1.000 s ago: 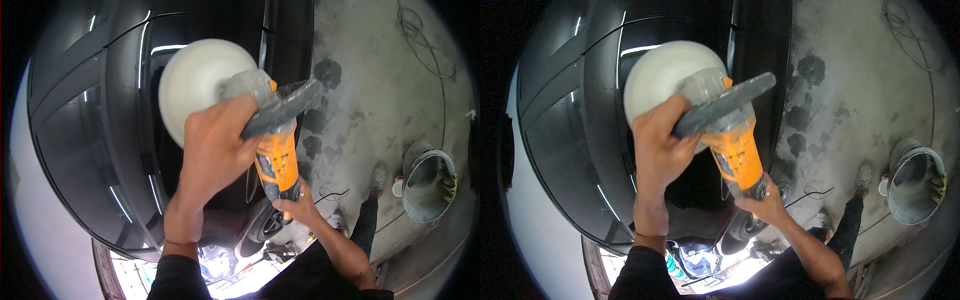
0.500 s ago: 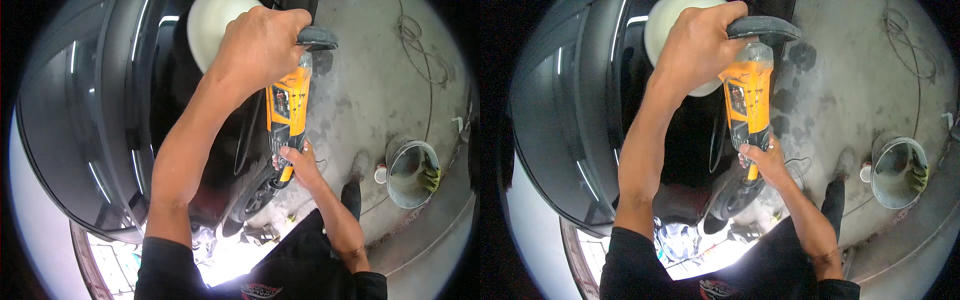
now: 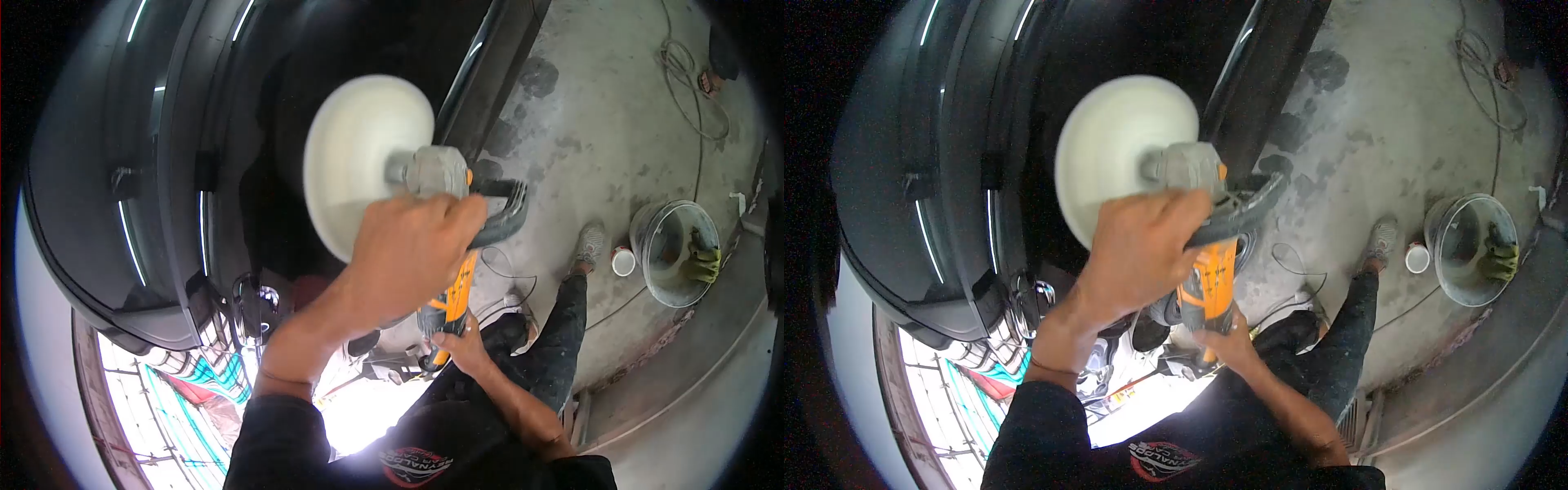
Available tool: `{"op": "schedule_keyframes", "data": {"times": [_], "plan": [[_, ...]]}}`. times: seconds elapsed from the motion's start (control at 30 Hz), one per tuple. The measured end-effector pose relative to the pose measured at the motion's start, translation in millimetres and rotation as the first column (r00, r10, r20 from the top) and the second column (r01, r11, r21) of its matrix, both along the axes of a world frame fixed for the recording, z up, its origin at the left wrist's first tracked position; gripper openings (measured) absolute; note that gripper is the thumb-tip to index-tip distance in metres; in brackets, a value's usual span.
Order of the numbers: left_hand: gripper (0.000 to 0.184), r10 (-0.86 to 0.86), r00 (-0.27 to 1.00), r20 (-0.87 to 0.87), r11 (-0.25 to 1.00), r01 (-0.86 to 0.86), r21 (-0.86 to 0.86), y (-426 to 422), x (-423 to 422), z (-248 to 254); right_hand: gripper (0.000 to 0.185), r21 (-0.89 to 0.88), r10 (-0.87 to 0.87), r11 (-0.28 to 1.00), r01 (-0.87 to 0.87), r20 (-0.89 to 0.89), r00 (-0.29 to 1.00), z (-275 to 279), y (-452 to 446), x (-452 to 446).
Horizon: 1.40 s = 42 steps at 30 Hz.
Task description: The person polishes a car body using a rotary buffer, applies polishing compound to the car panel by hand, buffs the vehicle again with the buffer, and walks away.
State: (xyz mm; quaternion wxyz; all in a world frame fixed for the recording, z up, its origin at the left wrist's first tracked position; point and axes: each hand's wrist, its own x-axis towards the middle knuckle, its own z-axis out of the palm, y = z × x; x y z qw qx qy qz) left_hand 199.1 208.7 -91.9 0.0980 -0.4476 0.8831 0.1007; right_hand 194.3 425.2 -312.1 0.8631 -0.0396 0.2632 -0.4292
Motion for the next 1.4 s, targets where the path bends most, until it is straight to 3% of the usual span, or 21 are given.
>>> {"op": "schedule_keyframes", "data": {"times": [0.13,0.33,0.37,0.5,0.57,0.7,0.83,0.97,1.07,1.1,1.2,1.4], "plan": [[0.016,0.008,0.998,-0.058,1.0,-0.008,0.007,70.2,45.9,2.1,0.074,-0.067,0.072,0.995,-0.075,-0.047,0.996,2.5,64.4,22.6],[0.017,0.112,0.99,-0.084,0.991,-0.105,0.078,155.4,96.1,21.0,0.077,-0.263,0.127,0.952,-0.154,-0.117,0.985,-11.5,124.4,40.8],[0.017,0.115,0.991,-0.074,0.992,-0.11,0.066,166.6,101.6,26.6,0.079,-0.22,0.151,0.964,-0.151,-0.02,0.988,-10.0,130.3,41.1],[0.018,0.088,0.989,-0.115,0.995,-0.093,-0.04,203.5,109.3,59.9,0.078,-0.222,0.223,0.947,-0.232,-0.065,0.973,20.3,139.5,26.7],[0.018,0.063,0.985,-0.16,0.992,-0.079,-0.095,207.4,101.4,75.5,0.076,-0.287,0.179,0.931,-0.223,-0.173,0.969,35.7,132.3,13.8],[0.019,0.04,0.965,-0.258,0.988,-0.076,-0.133,162.3,89.7,87.7,0.075,-0.295,0.134,0.932,-0.213,-0.266,0.955,47.8,95.6,0.4],[0.019,0.033,0.957,-0.289,0.976,-0.093,-0.197,110.5,61.0,84.9,0.072,-0.333,0.002,0.938,-0.094,-0.267,0.964,64.9,46.6,-27.0],[0.03,0.044,0.953,-0.3,0.982,-0.096,-0.162,66.9,36.0,81.6,0.063,-0.255,-0.039,0.966,-0.046,-0.32,0.947,91.8,-1.7,-57.7],[0.027,0.032,0.957,-0.288,0.979,-0.088,-0.182,35.5,13.6,84.3,0.059,-0.272,-0.043,0.96,-0.068,-0.384,0.922,72.9,-22.3,-71.3],[0.024,0.016,0.959,-0.284,0.977,-0.076,-0.201,24.0,4.8,84.2,0.066,-0.24,-0.006,0.968,-0.07,-0.304,0.953,69.9,-31.9,-79.0],[0.023,-0.019,0.958,-0.285,0.972,-0.05,-0.23,-11.6,-19.8,82.5,0.064,-0.176,0.008,0.982,-0.063,-0.3,0.954,68.3,-64.3,-98.1],[0.028,-0.014,0.937,-0.349,0.976,-0.063,-0.208,-78.9,-70.0,76.2,0.062,-0.209,-0.068,0.978,0.015,-0.248,0.966,70.0,-123.9,-137.2]]}}
